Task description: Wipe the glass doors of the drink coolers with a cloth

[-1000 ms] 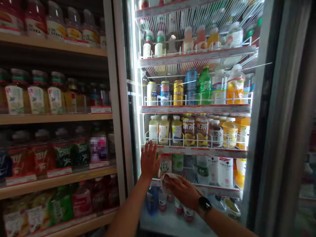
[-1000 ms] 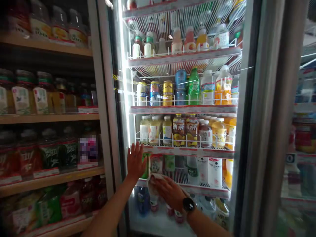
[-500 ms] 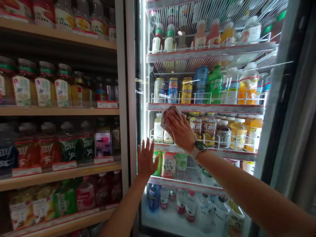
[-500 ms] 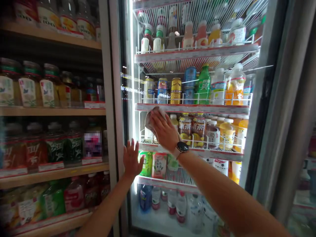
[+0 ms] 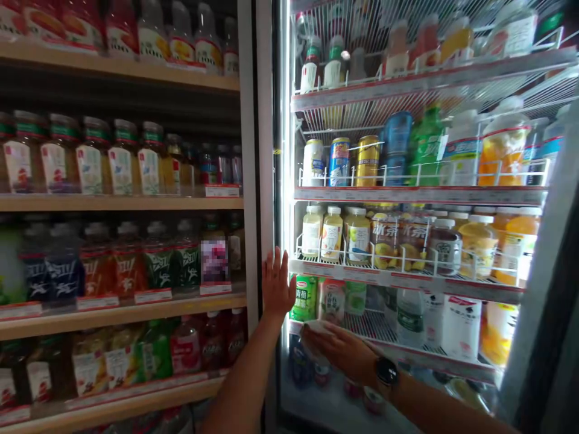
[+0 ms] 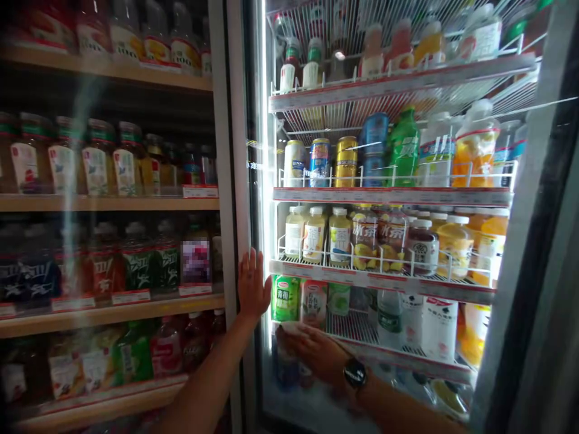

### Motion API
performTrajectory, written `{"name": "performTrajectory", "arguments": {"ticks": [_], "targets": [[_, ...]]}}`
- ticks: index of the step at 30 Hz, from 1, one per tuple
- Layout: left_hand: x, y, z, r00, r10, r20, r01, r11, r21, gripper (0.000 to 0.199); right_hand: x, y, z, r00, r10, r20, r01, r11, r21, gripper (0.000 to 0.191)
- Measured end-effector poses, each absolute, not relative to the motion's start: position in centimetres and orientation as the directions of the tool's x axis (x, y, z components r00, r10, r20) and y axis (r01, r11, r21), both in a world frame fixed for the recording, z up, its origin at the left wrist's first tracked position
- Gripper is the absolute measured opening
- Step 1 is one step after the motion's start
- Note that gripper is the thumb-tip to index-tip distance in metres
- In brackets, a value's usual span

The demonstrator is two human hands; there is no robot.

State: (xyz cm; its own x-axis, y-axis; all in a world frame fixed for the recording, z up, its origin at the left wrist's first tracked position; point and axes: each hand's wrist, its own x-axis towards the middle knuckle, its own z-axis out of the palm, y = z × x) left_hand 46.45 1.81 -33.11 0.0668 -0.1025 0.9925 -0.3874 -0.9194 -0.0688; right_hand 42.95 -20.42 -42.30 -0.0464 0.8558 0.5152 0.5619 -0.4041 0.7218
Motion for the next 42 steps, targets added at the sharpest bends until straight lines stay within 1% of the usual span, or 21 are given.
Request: {"name": "performTrajectory", "arguments": {"ticks": [1, 3, 5, 7, 9, 11, 13, 14, 15, 17, 19, 22, 25, 28, 30, 33, 35, 38, 40, 42], "targets": [[46.5, 1.8, -33.2, 0.074, -0.102, 0.992, -0.382, -0.922, -0.067, 0.062, 42.9, -20.6, -42.3, -0.043, 0.853, 0.521, 0.551, -0.414, 0.724, 0.065], [46.5, 1.9, -33.3, 0.094, -0.100, 0.990, -0.374, -0.926, -0.058, 0.063, 42.9, -20.8, -40.4, -0.028, 0.856, 0.516, 0.529, -0.425, 0.734, 0.063], [46.5, 1.9, -33.4, 0.107, -0.099, 0.989, -0.371, -0.927, -0.053, 0.063, 43.0, -21.0, -36.4, -0.005, 0.864, 0.504, 0.511, -0.431, 0.744, 0.060], [46.5, 1.9, -33.4, 0.111, -0.096, 0.989, -0.372, -0.927, -0.048, 0.063, 43.0, -21.0, -30.9, 0.017, 0.854, 0.520, 0.505, -0.457, 0.732, 0.057], [46.5, 1.8, -33.4, 0.105, -0.094, 0.990, -0.376, -0.925, -0.048, 0.063, 43.1, -20.8, -25.1, 0.032, 0.786, 0.618, 0.475, -0.556, 0.682, 0.057], [46.4, 1.8, -33.3, 0.102, -0.091, 0.991, -0.383, -0.923, -0.045, 0.062, 43.2, -20.4, -20.2, 0.030, 0.673, 0.739, 0.433, -0.675, 0.598, 0.060], [46.4, 1.8, -33.3, 0.105, -0.091, 0.990, -0.389, -0.920, -0.044, 0.062, 43.3, -19.8, -17.1, 0.018, 0.560, 0.829, 0.415, -0.758, 0.503, 0.064], [46.4, 1.8, -33.2, 0.108, -0.091, 0.990, -0.392, -0.919, -0.042, 0.062, 43.4, -19.5, -16.4, 0.013, 0.527, 0.850, 0.415, -0.776, 0.475, 0.066], [46.4, 1.8, -33.3, 0.110, -0.090, 0.990, -0.394, -0.918, -0.040, 0.062, 43.5, -19.1, -16.5, 0.012, 0.516, 0.857, 0.420, -0.780, 0.464, 0.068], [46.4, 1.8, -33.3, 0.111, -0.087, 0.990, -0.392, -0.919, -0.037, 0.062, 43.6, -18.3, -18.4, 0.019, 0.562, 0.827, 0.438, -0.748, 0.498, 0.071], [46.4, 1.9, -33.4, 0.111, -0.092, 0.990, -0.389, -0.920, -0.042, 0.061, 43.6, -17.6, -22.4, 0.031, 0.656, 0.754, 0.467, -0.677, 0.570, 0.072], [46.5, 2.0, -33.4, 0.114, -0.107, 0.988, -0.392, -0.918, -0.055, 0.061, 43.4, -17.3, -29.9, 0.017, 0.786, 0.617, 0.512, -0.537, 0.670, 0.070], [46.5, 2.0, -33.5, 0.119, -0.104, 0.987, -0.395, -0.917, -0.049, 0.061, 43.0, -17.8, -36.1, 0.006, 0.815, 0.579, 0.510, -0.501, 0.699, 0.064], [46.5, 2.0, -33.4, 0.116, -0.105, 0.988, -0.389, -0.920, -0.052, 0.061, 42.8, -18.6, -38.5, -0.015, 0.817, 0.576, 0.511, -0.489, 0.707, 0.062], [46.6, 2.0, -33.4, 0.108, -0.103, 0.989, -0.388, -0.920, -0.054, 0.061, 42.9, -19.0, -37.7, -0.026, 0.834, 0.551, 0.515, -0.461, 0.723, 0.060], [46.6, 1.9, -33.4, 0.097, -0.096, 0.991, -0.398, -0.916, -0.050, 0.060, 43.2, -19.2, -33.5, -0.010, 0.834, 0.552, 0.509, -0.471, 0.720, 0.059], [46.6, 1.9, -33.3, 0.089, -0.097, 0.991, -0.398, -0.916, -0.053, 0.060, 43.3, -19.0, -29.4, 0.015, 0.789, 0.615, 0.488, -0.542, 0.684, 0.057], [46.5, 1.8, -33.2, 0.095, -0.096, 0.991, -0.389, -0.920, -0.052, 0.060, 43.3, -18.4, -24.1, 0.049, 0.691, 0.721, 0.464, -0.655, 0.596, 0.055], [46.5, 1.7, -33.2, 0.107, -0.094, 0.990, -0.381, -0.923, -0.046, 0.060, 43.2, -17.9, -22.5, 0.061, 0.649, 0.758, 0.452, -0.696, 0.559, 0.055], [46.5, 1.7, -33.2, 0.109, -0.092, 0.990, -0.375, -0.926, -0.045, 0.060, 43.1, -17.6, -22.9, 0.065, 0.647, 0.760, 0.444, -0.700, 0.559, 0.055]]}}
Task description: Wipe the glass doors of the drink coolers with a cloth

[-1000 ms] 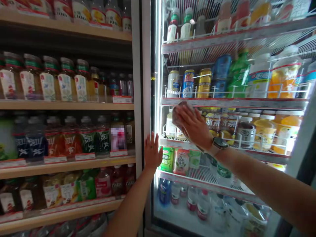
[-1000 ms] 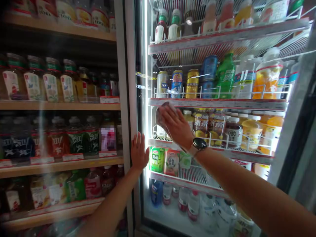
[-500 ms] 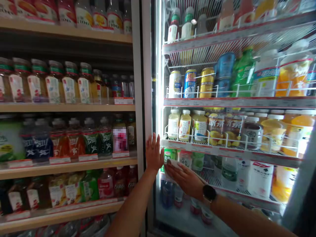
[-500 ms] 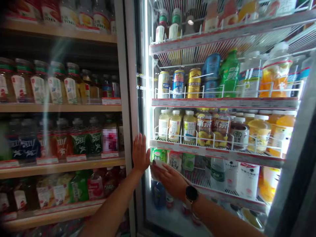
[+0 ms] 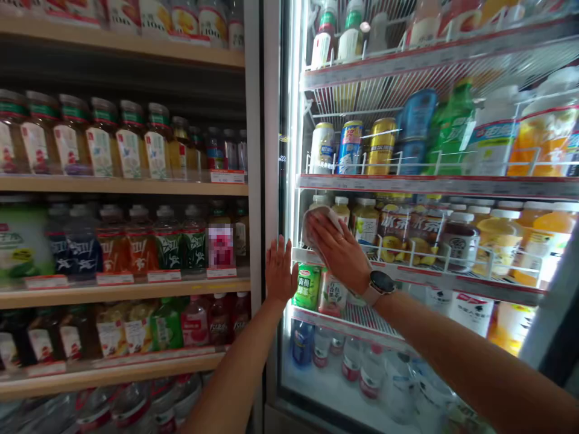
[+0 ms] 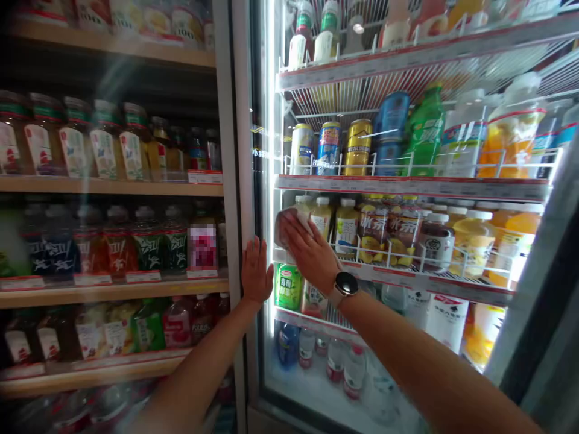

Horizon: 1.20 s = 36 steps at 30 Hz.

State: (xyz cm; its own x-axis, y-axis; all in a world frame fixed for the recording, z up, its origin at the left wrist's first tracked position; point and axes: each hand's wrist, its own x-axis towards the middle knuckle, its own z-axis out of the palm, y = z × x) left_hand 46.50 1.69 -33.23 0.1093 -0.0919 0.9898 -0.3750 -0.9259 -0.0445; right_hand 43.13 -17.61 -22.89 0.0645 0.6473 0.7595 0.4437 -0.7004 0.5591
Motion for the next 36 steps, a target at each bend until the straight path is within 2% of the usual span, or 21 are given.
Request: {"name": "performTrajectory", "arguments": {"ticks": [6, 9, 12, 14, 17, 22, 25, 28, 32, 36], "targets": [[46.6, 1.7, -33.4, 0.096, -0.105, 0.990, -0.363, -0.930, -0.064, 0.060, 42.9, -18.5, -32.6, 0.044, 0.776, 0.630, 0.508, -0.560, 0.654, 0.061], [46.5, 1.7, -33.4, 0.112, -0.103, 0.988, -0.346, -0.936, -0.058, 0.061, 42.7, -19.6, -37.5, 0.019, 0.797, 0.604, 0.530, -0.520, 0.670, 0.063], [46.4, 1.7, -33.4, 0.113, -0.106, 0.988, -0.348, -0.935, -0.061, 0.062, 42.6, -20.3, -39.3, 0.001, 0.799, 0.602, 0.548, -0.504, 0.668, 0.065], [46.4, 1.7, -33.3, 0.108, -0.109, 0.988, -0.356, -0.932, -0.064, 0.062, 42.7, -20.3, -38.2, -0.004, 0.805, 0.593, 0.549, -0.494, 0.674, 0.065], [46.4, 1.7, -33.3, 0.097, -0.103, 0.990, -0.363, -0.930, -0.061, 0.061, 43.0, -19.8, -33.2, 0.038, 0.798, 0.602, 0.534, -0.525, 0.662, 0.064], [46.5, 1.6, -33.4, 0.112, -0.093, 0.989, -0.359, -0.932, -0.047, 0.060, 43.4, -18.0, -22.8, 0.056, 0.649, 0.759, 0.491, -0.679, 0.545, 0.058], [46.4, 1.6, -33.4, 0.123, -0.090, 0.988, -0.364, -0.930, -0.039, 0.060, 43.4, -16.9, -20.9, 0.041, 0.572, 0.819, 0.467, -0.736, 0.490, 0.055], [46.4, 1.7, -33.5, 0.137, -0.087, 0.987, -0.357, -0.934, -0.032, 0.061, 43.3, -16.6, -23.5, 0.055, 0.612, 0.789, 0.477, -0.710, 0.518, 0.058], [46.6, 1.7, -33.5, 0.140, -0.082, 0.987, -0.349, -0.937, -0.029, 0.061, 42.8, -17.4, -30.5, 0.056, 0.712, 0.700, 0.500, -0.627, 0.598, 0.057], [46.6, 1.6, -33.5, 0.115, -0.085, 0.990, -0.341, -0.939, -0.041, 0.061, 42.2, -18.8, -37.3, 0.081, 0.720, 0.690, 0.477, -0.635, 0.607, 0.057]]}}
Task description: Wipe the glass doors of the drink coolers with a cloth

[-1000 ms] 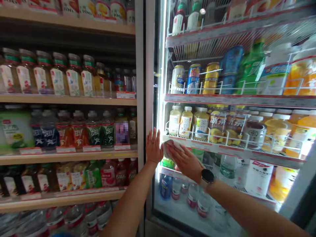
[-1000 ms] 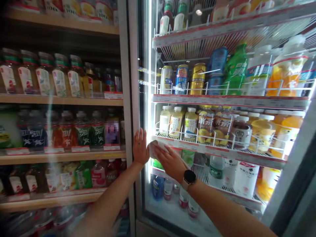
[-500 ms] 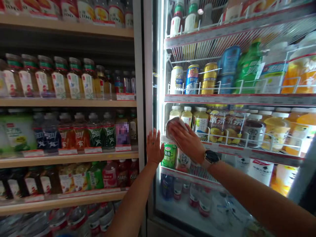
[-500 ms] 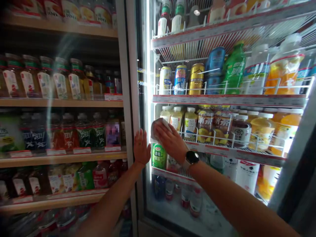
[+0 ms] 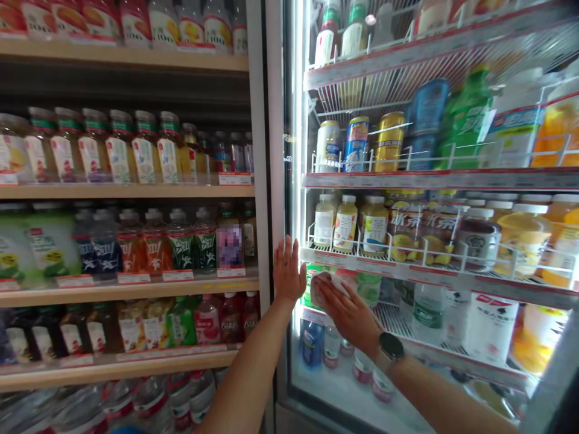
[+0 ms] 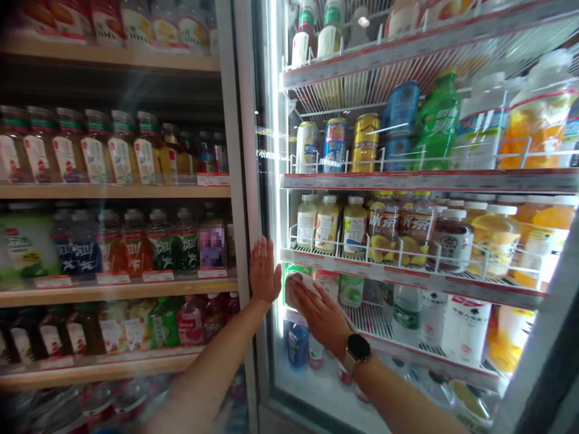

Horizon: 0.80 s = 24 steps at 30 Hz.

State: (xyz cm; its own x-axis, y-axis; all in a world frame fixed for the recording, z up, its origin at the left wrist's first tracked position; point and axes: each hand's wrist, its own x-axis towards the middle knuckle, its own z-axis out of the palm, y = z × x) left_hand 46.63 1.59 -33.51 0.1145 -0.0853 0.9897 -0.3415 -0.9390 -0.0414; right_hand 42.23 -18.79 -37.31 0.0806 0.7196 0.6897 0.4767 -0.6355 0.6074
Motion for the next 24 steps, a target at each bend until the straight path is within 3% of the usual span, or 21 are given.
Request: {"name": "performTrajectory", "arguments": {"ticks": [5, 9, 15, 18, 24], "targets": [[46.5, 1.5, -33.4, 0.093, -0.094, 0.991, -0.353, -0.934, -0.055, 0.061, 42.0, -19.6, -39.1, 0.091, 0.718, 0.690, 0.483, -0.638, 0.600, 0.060], [46.5, 1.5, -33.4, 0.125, -0.090, 0.988, -0.357, -0.933, -0.040, 0.061, 42.6, -18.3, -33.0, 0.106, 0.719, 0.686, 0.489, -0.639, 0.594, 0.058], [46.5, 1.3, -33.5, 0.110, -0.077, 0.991, -0.343, -0.939, -0.034, 0.061, 43.7, -15.6, -23.5, 0.048, 0.562, 0.826, 0.463, -0.745, 0.480, 0.056], [46.4, 1.3, -33.4, 0.108, -0.074, 0.991, -0.338, -0.941, -0.034, 0.060, 43.6, -15.4, -24.3, 0.020, 0.551, 0.834, 0.447, -0.751, 0.485, 0.059], [46.4, 1.4, -33.6, 0.125, -0.082, 0.989, -0.357, -0.933, -0.032, 0.061, 42.7, -16.4, -31.7, 0.074, 0.664, 0.744, 0.425, -0.696, 0.579, 0.054]]}}
